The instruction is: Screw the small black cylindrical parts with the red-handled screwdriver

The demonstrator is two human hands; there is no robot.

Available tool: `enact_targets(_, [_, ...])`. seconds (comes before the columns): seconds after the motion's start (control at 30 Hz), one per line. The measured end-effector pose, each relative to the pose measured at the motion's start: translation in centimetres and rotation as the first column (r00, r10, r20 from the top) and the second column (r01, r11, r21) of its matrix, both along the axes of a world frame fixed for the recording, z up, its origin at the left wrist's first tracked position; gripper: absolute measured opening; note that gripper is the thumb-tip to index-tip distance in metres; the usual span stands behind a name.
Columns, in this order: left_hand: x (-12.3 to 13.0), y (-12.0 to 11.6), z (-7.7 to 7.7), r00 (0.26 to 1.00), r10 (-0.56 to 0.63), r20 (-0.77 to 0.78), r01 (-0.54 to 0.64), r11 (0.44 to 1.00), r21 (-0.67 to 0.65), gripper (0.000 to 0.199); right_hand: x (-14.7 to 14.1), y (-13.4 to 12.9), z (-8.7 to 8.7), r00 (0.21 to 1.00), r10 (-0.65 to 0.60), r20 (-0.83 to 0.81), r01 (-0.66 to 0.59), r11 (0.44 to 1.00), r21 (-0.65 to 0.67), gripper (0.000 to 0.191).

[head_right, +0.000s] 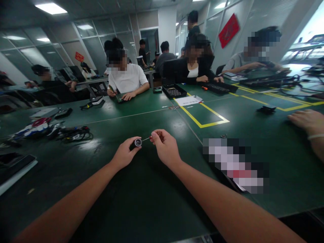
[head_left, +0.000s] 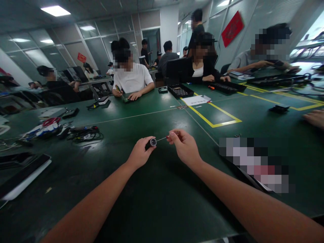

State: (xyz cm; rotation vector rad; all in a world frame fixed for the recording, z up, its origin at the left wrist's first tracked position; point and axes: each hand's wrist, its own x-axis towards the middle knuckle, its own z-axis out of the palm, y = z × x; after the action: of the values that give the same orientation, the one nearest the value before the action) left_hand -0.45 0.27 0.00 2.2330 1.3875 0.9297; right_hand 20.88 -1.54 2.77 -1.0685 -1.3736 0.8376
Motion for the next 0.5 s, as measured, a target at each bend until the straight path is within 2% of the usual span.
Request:
enact_targets(0.23, [0.04,-0.13,0.12,1.0,-0.016,-0.023,0.016,1.0,-0.016,0.033,0.12,-0.28,0.19,0.998,-0.009,0.059,0.008,1.0,0.011,0.025])
enact_targets(0.5, [0.1,-0.24,0.49,1.0,-0.002,0.0,0.002,1.0,-0.025,0.034,0.19,-0.07,0.26,1.0,-0.025,0.015,0.025,1.0,-0.01,0.027])
